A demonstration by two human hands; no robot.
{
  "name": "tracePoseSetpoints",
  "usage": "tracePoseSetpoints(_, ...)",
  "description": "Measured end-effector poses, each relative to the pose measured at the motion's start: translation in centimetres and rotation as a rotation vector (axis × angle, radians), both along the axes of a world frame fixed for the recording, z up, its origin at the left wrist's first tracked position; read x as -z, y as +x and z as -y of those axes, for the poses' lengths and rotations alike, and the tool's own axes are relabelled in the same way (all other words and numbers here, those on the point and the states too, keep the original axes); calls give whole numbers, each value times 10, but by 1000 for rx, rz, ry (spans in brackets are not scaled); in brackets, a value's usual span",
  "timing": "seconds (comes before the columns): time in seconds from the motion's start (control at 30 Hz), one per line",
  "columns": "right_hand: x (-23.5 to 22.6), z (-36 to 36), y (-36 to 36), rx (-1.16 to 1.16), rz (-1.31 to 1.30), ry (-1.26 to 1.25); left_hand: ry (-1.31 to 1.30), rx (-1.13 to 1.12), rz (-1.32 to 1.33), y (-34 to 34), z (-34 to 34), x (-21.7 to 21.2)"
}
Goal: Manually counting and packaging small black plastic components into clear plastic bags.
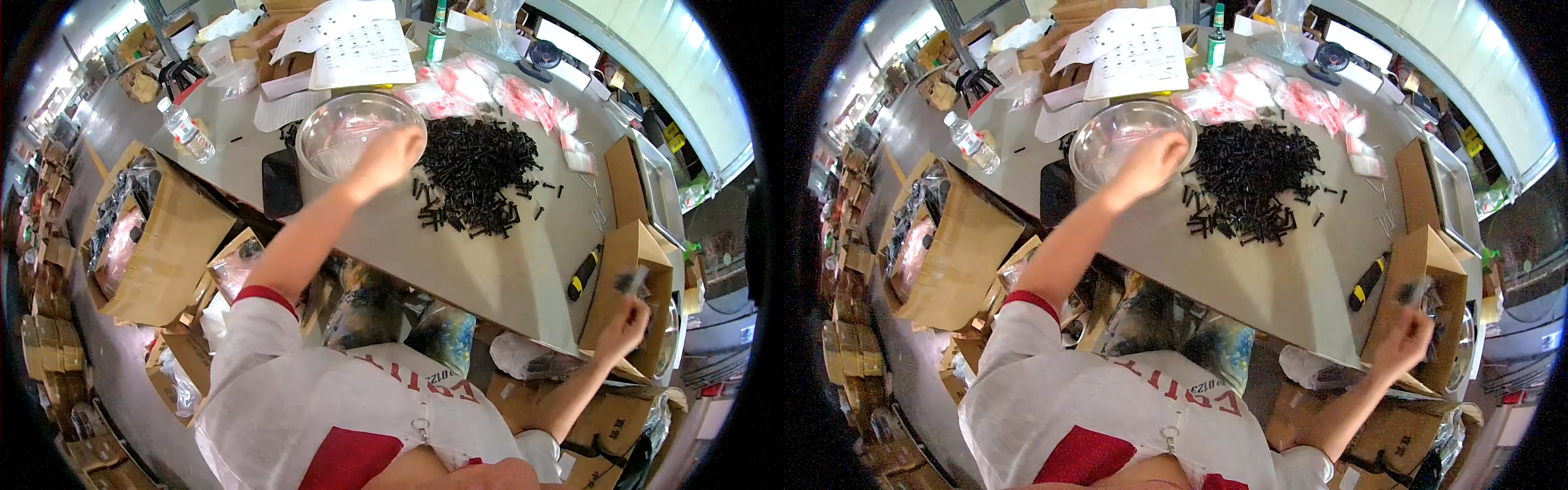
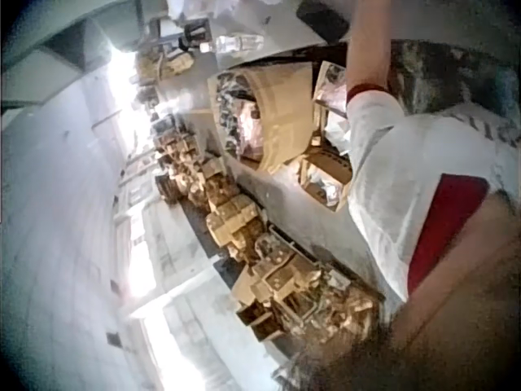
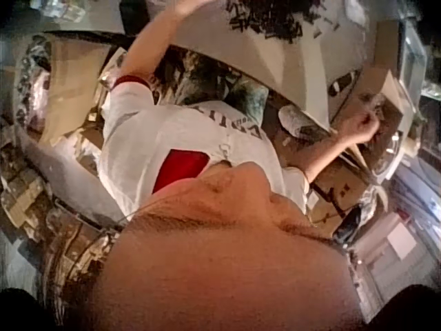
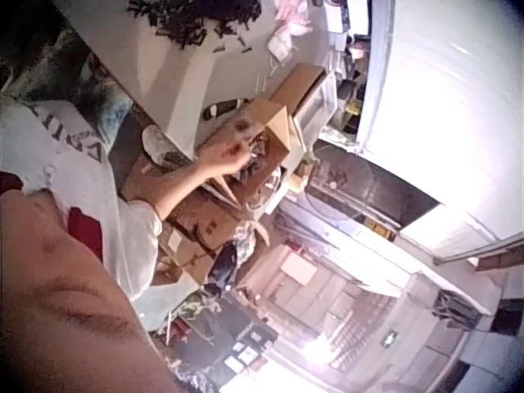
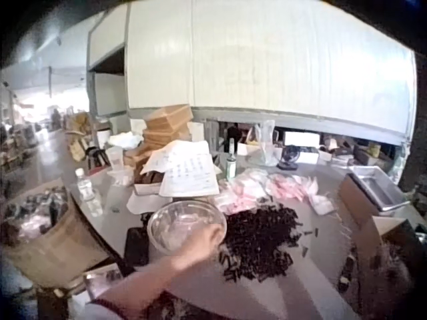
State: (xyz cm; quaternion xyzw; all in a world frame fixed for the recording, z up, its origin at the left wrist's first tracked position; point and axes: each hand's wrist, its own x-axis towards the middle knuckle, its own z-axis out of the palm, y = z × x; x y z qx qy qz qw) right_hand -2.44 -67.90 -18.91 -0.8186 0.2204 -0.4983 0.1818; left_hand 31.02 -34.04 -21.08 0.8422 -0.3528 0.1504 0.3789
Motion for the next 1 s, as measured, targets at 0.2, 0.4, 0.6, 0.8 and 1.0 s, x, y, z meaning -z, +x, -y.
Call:
tracePoseSetpoints(0.2, 9, -14, -7, -72, -91, 123, 546, -311, 73, 134, -69, 87)
tracePoseSetpoints(0.4, 27, -29, 1, -155, -238, 264, 502, -405, -92, 90, -51, 23)
tracePoseSetpoints(0.6, 26, -56, 25, -319, -338, 241, 377, -386, 318, 87, -81, 30)
tracePoseSetpoints(0.8, 41, -120, 61, -686, -349, 308, -146, -98, -463, -34, -37, 7)
tracePoseSetpoints(1.0, 31, -197, 92, -786, -236, 110, -495, 459, -1012, -152, -1, 50)
